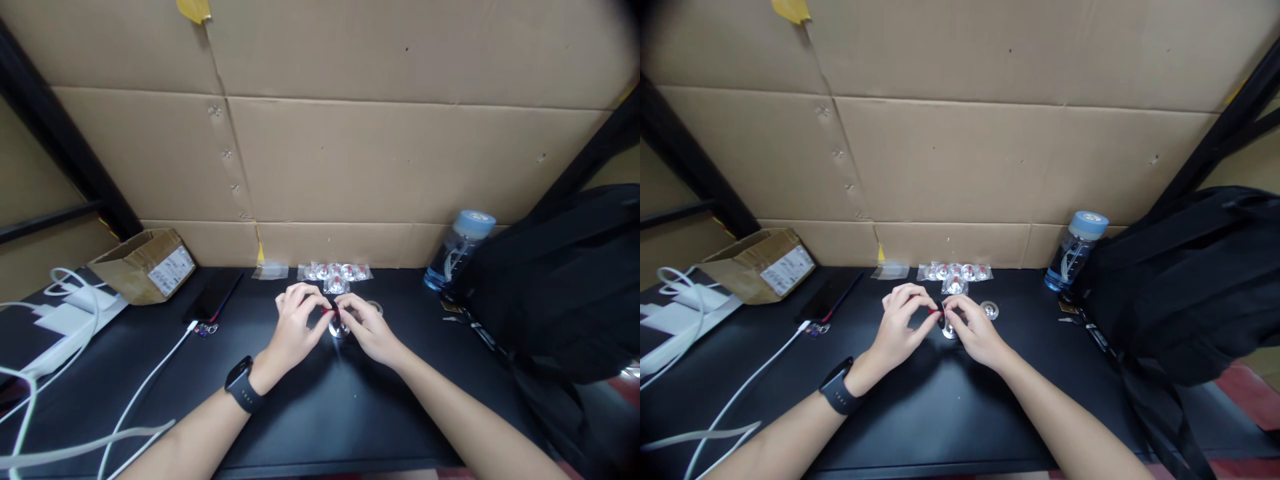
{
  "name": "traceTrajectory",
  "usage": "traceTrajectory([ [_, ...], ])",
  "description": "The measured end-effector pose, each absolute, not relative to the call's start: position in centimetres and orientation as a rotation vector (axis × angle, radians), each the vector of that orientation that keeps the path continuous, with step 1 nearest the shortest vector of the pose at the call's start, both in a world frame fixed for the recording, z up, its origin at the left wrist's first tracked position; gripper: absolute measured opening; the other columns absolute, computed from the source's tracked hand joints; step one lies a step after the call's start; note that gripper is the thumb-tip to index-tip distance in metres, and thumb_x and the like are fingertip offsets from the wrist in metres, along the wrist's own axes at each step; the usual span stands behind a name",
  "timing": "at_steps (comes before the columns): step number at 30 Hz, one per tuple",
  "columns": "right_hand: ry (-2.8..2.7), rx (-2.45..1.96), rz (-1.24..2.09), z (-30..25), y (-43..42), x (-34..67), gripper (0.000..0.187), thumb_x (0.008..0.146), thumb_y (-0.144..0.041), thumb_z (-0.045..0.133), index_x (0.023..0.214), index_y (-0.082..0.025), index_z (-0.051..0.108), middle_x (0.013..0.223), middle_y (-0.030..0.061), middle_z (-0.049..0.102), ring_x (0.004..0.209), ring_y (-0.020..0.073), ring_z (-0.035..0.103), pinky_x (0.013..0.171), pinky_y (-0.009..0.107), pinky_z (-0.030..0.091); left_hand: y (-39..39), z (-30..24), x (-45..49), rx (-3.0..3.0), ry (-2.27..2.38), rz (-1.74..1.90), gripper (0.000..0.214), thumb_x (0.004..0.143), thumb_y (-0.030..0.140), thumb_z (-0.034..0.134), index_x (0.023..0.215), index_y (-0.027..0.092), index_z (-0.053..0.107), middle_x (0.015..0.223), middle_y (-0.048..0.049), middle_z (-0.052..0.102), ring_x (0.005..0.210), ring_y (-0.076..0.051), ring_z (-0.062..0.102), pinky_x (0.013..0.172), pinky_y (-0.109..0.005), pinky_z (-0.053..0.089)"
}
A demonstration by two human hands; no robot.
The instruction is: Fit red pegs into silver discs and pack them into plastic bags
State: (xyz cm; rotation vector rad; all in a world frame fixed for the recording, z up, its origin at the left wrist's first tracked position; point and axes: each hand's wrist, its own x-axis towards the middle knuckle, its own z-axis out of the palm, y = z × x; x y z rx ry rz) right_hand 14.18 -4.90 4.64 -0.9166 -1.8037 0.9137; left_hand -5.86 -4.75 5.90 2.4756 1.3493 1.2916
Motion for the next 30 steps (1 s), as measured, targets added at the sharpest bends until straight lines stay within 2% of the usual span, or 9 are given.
traceTrajectory([
  [3, -1.883, -0.934, 0.801, 4.8, -4.9, 14.5, 0.023, 0.103, -0.038, 0.049, 0.093, -0.021, 0.062, 0.12, 0.0099, 0.062, 0.099, 0.0202, 0.063, 0.082, 0.032, 0.053, -4.8, 6.1, -6.0, 2.414, 1.293, 1.279, 0.019, 0.1, 0.03, 0.05, 0.112, 0.024, 0.065, 0.117, -0.007, 0.063, 0.116, -0.024, 0.054, 0.1, -0.041, 0.037],
  [5, -1.965, -0.932, 0.685, 5.0, -4.9, 14.7, 0.019, 0.102, -0.033, 0.05, 0.092, -0.021, 0.062, 0.12, 0.0101, 0.062, 0.104, 0.021, 0.062, 0.088, 0.034, 0.052, -4.8, 6.2, -6.0, 2.435, 1.252, 1.198, 0.021, 0.099, 0.032, 0.052, 0.115, 0.025, 0.064, 0.123, -0.0068, 0.061, 0.12, -0.025, 0.052, 0.101, -0.042, 0.036],
  [9, -2.092, -0.915, 0.428, 5.1, -4.9, 15.1, 0.01, 0.101, -0.024, 0.051, 0.099, -0.023, 0.061, 0.125, 0.0104, 0.06, 0.119, 0.0243, 0.056, 0.103, 0.042, 0.046, -4.8, 5.7, -5.8, 2.538, 1.256, 0.992, 0.016, 0.088, 0.032, 0.065, 0.103, 0.027, 0.069, 0.127, -0.0054, 0.062, 0.125, -0.029, 0.047, 0.099, -0.044, 0.034],
  [13, -2.125, -0.928, 0.349, 5.1, -4.7, 15.4, 0.009, 0.1, -0.022, 0.052, 0.1, -0.023, 0.061, 0.129, 0.0105, 0.058, 0.122, 0.0248, 0.055, 0.104, 0.042, 0.046, -4.3, 4.9, -5.6, 2.52, 1.291, 0.933, 0.013, 0.086, 0.029, 0.067, 0.097, 0.028, 0.073, 0.123, -0.0038, 0.064, 0.124, -0.029, 0.047, 0.097, -0.045, 0.033],
  [17, -2.18, -0.996, 0.39, 5.2, -4.5, 15.7, 0.01, 0.101, -0.025, 0.052, 0.105, -0.024, 0.061, 0.122, 0.0088, 0.062, 0.115, 0.0227, 0.058, 0.099, 0.038, 0.048, -3.8, 4.8, -5.9, 2.499, 1.367, 0.951, 0.008, 0.087, 0.029, 0.068, 0.088, 0.029, 0.076, 0.113, -0.003, 0.067, 0.118, -0.027, 0.049, 0.094, -0.044, 0.032],
  [21, -2.363, -1.148, 0.339, 4.8, -4.2, 16.1, 0.021, 0.096, -0.028, 0.062, 0.116, -0.024, 0.062, 0.113, 0.0075, 0.066, 0.103, 0.0234, 0.062, 0.092, 0.038, 0.049, -3.5, 4.9, -6.3, 2.518, 1.397, 0.854, 0.011, 0.091, 0.028, 0.063, 0.09, 0.025, 0.073, 0.101, -0.0034, 0.07, 0.108, -0.025, 0.053, 0.089, -0.041, 0.031],
  [25, -2.473, -1.197, 0.305, 3.9, -3.8, 16.1, 0.009, 0.093, -0.02, 0.063, 0.099, -0.023, 0.069, 0.098, 0.0037, 0.069, 0.09, 0.0203, 0.064, 0.083, 0.034, 0.048, -3.2, 4.5, -6.6, 2.486, 1.441, 0.777, 0.016, 0.097, 0.028, 0.053, 0.09, 0.022, 0.066, 0.097, -0.0039, 0.071, 0.107, -0.024, 0.055, 0.086, -0.04, 0.03],
  [30, -2.282, -1.169, 0.445, 3.7, -3.4, 15.8, 0.009, 0.094, -0.017, 0.061, 0.091, -0.022, 0.068, 0.09, 0.002, 0.069, 0.081, 0.0168, 0.063, 0.077, 0.03, 0.047, -2.9, 4.6, -6.4, 2.344, 1.516, 0.741, 0.012, 0.094, 0.027, 0.054, 0.092, 0.024, 0.066, 0.094, -0.0014, 0.074, 0.106, -0.024, 0.059, 0.088, -0.041, 0.03],
])
